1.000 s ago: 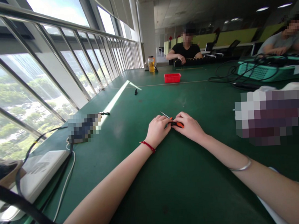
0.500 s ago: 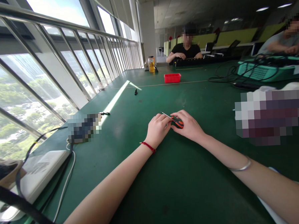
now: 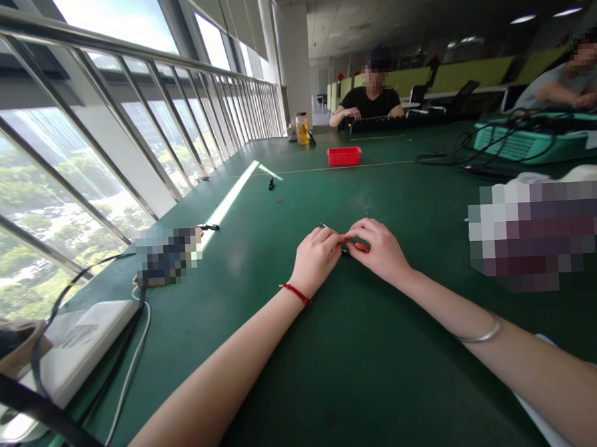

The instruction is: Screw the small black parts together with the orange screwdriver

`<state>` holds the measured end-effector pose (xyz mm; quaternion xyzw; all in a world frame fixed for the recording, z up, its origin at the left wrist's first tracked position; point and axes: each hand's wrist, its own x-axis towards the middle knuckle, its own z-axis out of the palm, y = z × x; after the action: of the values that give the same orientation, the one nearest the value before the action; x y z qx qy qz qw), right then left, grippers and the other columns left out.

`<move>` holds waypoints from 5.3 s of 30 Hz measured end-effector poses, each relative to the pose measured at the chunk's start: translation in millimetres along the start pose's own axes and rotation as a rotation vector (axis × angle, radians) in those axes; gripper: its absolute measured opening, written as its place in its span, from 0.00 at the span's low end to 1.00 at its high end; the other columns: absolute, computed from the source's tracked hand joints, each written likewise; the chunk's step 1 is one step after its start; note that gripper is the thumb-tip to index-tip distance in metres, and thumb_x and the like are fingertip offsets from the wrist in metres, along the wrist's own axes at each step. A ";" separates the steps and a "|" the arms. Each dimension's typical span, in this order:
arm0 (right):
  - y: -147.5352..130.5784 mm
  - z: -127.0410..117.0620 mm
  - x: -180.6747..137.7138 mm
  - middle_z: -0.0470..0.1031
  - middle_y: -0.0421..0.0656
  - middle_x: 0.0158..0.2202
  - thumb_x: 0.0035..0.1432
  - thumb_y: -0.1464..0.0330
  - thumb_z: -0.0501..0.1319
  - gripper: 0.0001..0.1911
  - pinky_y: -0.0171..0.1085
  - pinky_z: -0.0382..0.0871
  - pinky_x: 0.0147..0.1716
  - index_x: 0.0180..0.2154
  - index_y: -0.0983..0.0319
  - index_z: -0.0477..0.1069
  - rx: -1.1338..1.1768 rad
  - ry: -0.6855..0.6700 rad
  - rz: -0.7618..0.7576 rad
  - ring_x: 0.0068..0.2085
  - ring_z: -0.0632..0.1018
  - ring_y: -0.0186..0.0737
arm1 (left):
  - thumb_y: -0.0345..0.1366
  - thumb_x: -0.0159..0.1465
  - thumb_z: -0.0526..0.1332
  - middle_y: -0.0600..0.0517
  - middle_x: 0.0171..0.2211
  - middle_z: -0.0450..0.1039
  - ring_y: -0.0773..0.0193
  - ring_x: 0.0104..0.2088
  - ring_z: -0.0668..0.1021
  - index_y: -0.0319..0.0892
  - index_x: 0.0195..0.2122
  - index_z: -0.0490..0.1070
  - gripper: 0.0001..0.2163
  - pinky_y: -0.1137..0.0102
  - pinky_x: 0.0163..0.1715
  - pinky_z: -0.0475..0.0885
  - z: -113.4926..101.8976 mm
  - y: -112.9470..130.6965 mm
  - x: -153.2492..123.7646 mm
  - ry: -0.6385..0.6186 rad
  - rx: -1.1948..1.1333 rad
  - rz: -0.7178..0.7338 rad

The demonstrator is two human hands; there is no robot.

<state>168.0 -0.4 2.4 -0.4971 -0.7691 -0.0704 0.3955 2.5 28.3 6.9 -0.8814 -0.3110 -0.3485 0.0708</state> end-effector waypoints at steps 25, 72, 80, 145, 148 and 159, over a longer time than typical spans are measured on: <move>2.0 -0.9 1.7 0.72 0.44 0.34 0.56 0.68 0.57 0.05 0.42 0.66 0.40 0.31 0.59 0.71 0.152 0.006 0.046 0.38 0.73 0.41 | 0.31 0.64 0.52 0.51 0.34 0.72 0.63 0.37 0.72 0.42 0.37 0.68 0.06 0.69 0.36 0.66 -2.1 3.8 -0.6 0.042 0.074 0.020; 24.4 -14.4 4.4 0.77 0.39 0.41 0.57 0.62 0.50 0.19 0.34 0.58 0.27 0.49 0.53 0.67 -0.291 -0.452 0.313 0.36 0.76 0.41 | 0.45 0.57 0.57 0.50 0.42 0.75 0.55 0.42 0.75 0.42 0.33 0.78 0.15 0.67 0.36 0.69 -98.3 -108.8 -71.6 -0.105 0.282 -0.835; 26.4 -14.3 3.9 0.77 0.40 0.40 0.58 0.61 0.50 0.19 0.34 0.60 0.26 0.50 0.53 0.67 -0.291 -0.462 0.300 0.36 0.76 0.41 | 0.47 0.56 0.57 0.48 0.41 0.77 0.48 0.45 0.74 0.44 0.32 0.79 0.15 0.54 0.48 0.61 -106.2 -110.7 -75.1 -0.127 0.520 -0.943; 23.2 -13.1 3.2 0.76 0.40 0.39 0.58 0.61 0.50 0.19 0.34 0.63 0.24 0.50 0.54 0.66 -0.280 -0.451 0.297 0.33 0.76 0.38 | 0.47 0.58 0.53 0.45 0.43 0.76 0.52 0.41 0.77 0.40 0.41 0.78 0.20 0.66 0.37 0.70 -113.7 -136.1 -87.3 -0.068 0.276 -0.949; 23.8 -12.9 3.4 0.76 0.40 0.40 0.58 0.61 0.50 0.19 0.34 0.63 0.25 0.51 0.55 0.66 -0.277 -0.459 0.303 0.33 0.76 0.39 | 0.47 0.58 0.53 0.46 0.43 0.76 0.52 0.41 0.77 0.40 0.41 0.78 0.20 0.66 0.37 0.70 -114.2 -135.8 -87.6 -0.074 0.272 -0.946; 23.8 -12.4 3.5 0.77 0.40 0.41 0.58 0.62 0.51 0.19 0.35 0.65 0.27 0.50 0.53 0.67 -0.283 -0.447 0.296 0.34 0.76 0.39 | 0.47 0.58 0.53 0.46 0.38 0.77 0.50 0.41 0.77 0.42 0.41 0.77 0.19 0.65 0.35 0.70 -114.2 -134.9 -86.8 -0.055 0.286 -0.989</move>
<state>193.5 7.7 6.4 -0.6570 -0.7389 -0.0073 0.1495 -192.2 53.4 22.7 -0.6190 -0.7370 -0.2712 0.0090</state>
